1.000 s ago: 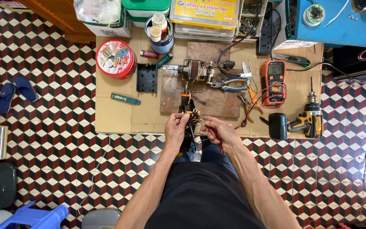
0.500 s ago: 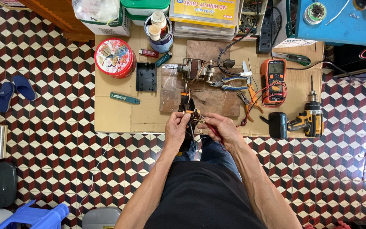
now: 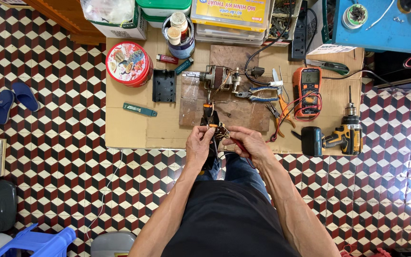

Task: The person repairs a small electrical component, likely a fan capacitor, by stripping wires, twisting them together, and securing them with electrical tape. They use pliers and a multimeter during the process.

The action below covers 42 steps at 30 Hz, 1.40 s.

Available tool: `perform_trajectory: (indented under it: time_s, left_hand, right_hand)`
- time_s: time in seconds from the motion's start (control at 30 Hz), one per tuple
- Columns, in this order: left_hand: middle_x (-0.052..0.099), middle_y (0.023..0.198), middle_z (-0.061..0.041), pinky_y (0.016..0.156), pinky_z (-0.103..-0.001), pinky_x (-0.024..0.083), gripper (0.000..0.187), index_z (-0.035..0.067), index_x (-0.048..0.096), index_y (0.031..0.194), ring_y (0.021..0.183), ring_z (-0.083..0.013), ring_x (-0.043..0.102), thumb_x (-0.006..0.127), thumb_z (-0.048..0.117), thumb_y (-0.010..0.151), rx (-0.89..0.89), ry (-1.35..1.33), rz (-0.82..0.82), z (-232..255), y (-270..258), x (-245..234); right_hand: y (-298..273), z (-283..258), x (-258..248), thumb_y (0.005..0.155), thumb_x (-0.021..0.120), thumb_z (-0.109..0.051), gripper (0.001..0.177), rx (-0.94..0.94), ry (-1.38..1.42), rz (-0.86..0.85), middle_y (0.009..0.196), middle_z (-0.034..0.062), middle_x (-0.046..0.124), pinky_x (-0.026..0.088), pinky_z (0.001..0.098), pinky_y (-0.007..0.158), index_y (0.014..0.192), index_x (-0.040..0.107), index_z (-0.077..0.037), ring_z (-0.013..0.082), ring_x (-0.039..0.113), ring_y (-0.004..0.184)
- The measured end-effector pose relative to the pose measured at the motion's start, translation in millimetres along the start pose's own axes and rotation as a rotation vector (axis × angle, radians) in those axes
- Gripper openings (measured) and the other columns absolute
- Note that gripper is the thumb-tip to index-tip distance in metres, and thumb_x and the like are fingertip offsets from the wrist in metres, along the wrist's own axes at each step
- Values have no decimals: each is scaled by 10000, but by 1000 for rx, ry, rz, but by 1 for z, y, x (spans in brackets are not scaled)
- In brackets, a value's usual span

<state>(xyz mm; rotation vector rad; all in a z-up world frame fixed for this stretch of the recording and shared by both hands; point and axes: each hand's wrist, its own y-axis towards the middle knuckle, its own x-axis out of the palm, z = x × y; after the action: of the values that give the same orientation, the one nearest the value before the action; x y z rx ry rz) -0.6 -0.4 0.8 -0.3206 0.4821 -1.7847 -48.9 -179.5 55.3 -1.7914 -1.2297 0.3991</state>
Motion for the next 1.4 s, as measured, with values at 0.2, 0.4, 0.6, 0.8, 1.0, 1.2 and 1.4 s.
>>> perform_trajectory:
  time_s: [0.2,0.4,0.6,0.8,1.0,1.2,1.4]
  left_hand:
    - [742,894,-43,686,-232,537,248,12,637,1066,770,-76,652,691,236,976,21,7,-1,-7,2,0]
    - [694,874,-66,657,-243,507,231,-15,633,1065,763,-93,612,707,189,986,78,-105,2,-21,8,5]
    - [720,876,-44,638,-232,505,222,2,640,1058,764,-75,628,683,204,977,12,-4,-6,-1,-3,1]
    - [733,897,-26,663,-226,519,236,4,640,1077,774,-73,648,675,216,978,-23,-69,-35,0,2,4]
    - [712,877,-23,667,-210,505,249,3,658,1105,755,-59,621,666,230,1003,6,-180,-67,-24,6,-2]
    - [711,875,-9,650,-214,501,262,5,635,1104,722,-60,614,657,243,999,-70,-304,-108,-23,10,-4]
    - [684,960,-11,739,-212,520,275,11,618,1117,811,-70,621,667,256,1000,-126,-386,-93,-13,4,-12]
  right_hand:
    - [2,1,0,917,635,-101,454,-2,6,5,843,178,766,285,201,323,1360,622,-3,86,504,416]
    - [0,1,-1,926,640,-84,422,2,2,22,853,148,778,305,197,344,1342,647,-10,75,515,429]
    - [3,3,2,934,627,-95,401,-22,56,42,832,154,783,290,202,327,1319,668,8,78,514,416]
    - [7,5,-1,943,628,-111,395,2,70,64,847,148,789,299,194,332,1319,659,7,71,529,435]
    - [7,10,0,947,615,-124,407,-29,98,42,863,159,786,316,183,340,1325,650,23,76,532,436]
    - [5,6,5,943,610,-135,427,-35,39,57,882,153,787,318,193,337,1340,627,23,76,534,441]
    - [-9,26,15,990,700,-329,442,-408,-593,352,869,106,729,511,291,616,1244,661,29,132,618,711]
